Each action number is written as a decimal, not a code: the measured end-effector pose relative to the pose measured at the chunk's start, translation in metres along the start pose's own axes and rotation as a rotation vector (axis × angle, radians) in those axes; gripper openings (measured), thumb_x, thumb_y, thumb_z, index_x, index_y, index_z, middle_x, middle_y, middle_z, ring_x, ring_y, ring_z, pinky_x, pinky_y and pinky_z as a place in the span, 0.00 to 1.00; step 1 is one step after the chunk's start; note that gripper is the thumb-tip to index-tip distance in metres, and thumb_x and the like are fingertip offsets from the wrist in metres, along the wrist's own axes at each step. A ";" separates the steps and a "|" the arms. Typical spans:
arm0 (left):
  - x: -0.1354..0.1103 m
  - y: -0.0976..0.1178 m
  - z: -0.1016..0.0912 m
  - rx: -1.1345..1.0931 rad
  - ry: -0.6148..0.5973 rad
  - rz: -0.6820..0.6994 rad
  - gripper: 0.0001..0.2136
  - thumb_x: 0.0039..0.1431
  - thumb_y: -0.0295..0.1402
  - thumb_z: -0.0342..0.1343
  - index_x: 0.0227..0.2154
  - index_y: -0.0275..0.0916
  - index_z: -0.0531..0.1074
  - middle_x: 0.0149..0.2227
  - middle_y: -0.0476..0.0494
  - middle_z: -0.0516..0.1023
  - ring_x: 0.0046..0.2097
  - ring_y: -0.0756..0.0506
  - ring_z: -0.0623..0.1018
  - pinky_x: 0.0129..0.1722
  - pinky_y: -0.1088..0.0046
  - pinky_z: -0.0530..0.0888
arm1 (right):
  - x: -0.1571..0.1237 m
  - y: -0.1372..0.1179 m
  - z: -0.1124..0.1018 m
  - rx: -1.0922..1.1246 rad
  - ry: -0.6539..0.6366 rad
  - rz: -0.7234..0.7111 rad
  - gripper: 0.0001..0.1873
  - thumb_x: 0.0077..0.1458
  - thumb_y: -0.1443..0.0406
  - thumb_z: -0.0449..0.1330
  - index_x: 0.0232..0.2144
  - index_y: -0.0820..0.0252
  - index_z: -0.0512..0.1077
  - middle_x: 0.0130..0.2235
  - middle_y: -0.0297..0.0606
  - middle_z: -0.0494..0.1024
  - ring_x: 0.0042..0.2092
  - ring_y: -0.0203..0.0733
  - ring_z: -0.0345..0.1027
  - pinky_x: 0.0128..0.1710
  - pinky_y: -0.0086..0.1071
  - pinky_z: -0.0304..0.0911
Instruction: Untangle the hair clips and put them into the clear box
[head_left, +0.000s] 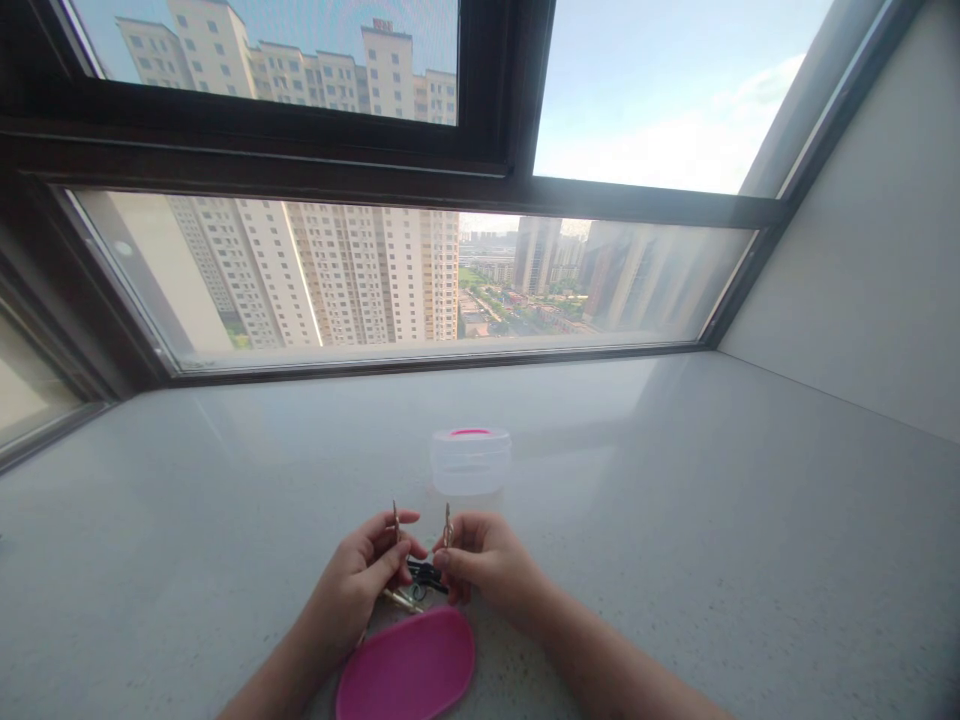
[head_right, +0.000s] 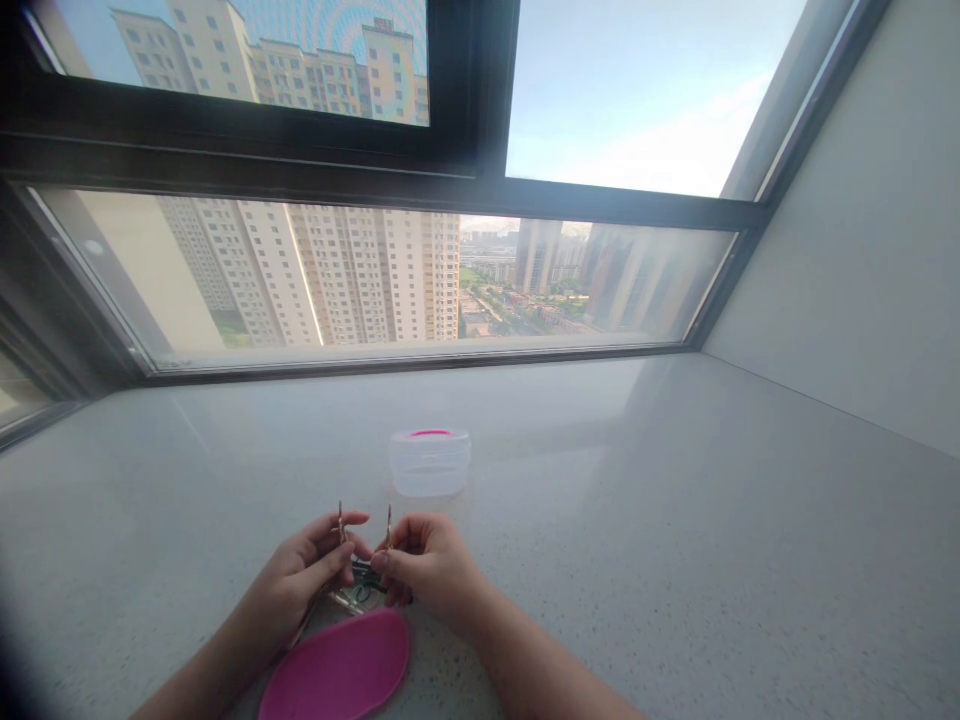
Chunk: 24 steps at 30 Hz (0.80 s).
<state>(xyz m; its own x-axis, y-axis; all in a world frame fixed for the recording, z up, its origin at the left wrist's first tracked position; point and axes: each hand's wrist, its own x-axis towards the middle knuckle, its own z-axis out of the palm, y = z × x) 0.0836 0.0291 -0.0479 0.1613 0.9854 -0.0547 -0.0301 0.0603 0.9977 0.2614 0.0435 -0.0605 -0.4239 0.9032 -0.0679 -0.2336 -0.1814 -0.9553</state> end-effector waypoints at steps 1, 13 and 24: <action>0.000 -0.001 0.000 -0.004 -0.001 0.002 0.18 0.52 0.35 0.60 0.45 0.35 0.70 0.29 0.47 0.78 0.26 0.50 0.71 0.27 0.75 0.68 | 0.000 0.000 0.000 0.002 -0.001 -0.001 0.23 0.36 0.53 0.71 0.23 0.64 0.67 0.16 0.29 0.71 0.15 0.31 0.62 0.13 0.23 0.56; 0.002 -0.010 -0.004 -0.103 0.009 0.005 0.30 0.53 0.37 0.60 0.58 0.34 0.60 0.30 0.47 0.78 0.24 0.52 0.70 0.25 0.76 0.65 | 0.000 0.001 -0.001 0.032 0.012 -0.007 0.23 0.35 0.54 0.72 0.22 0.63 0.66 0.15 0.28 0.70 0.14 0.31 0.62 0.13 0.22 0.55; 0.000 -0.001 0.001 -0.208 0.011 -0.023 0.19 0.50 0.37 0.62 0.42 0.40 0.62 0.30 0.45 0.81 0.23 0.51 0.73 0.23 0.76 0.66 | -0.001 0.000 -0.002 0.010 0.033 -0.036 0.24 0.33 0.56 0.74 0.21 0.62 0.64 0.14 0.27 0.69 0.15 0.30 0.61 0.13 0.22 0.54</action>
<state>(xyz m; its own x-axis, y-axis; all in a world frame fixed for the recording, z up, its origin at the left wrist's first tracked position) 0.0844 0.0290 -0.0491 0.1536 0.9850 -0.0791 -0.2302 0.1135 0.9665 0.2636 0.0437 -0.0610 -0.3860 0.9215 -0.0435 -0.2572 -0.1527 -0.9542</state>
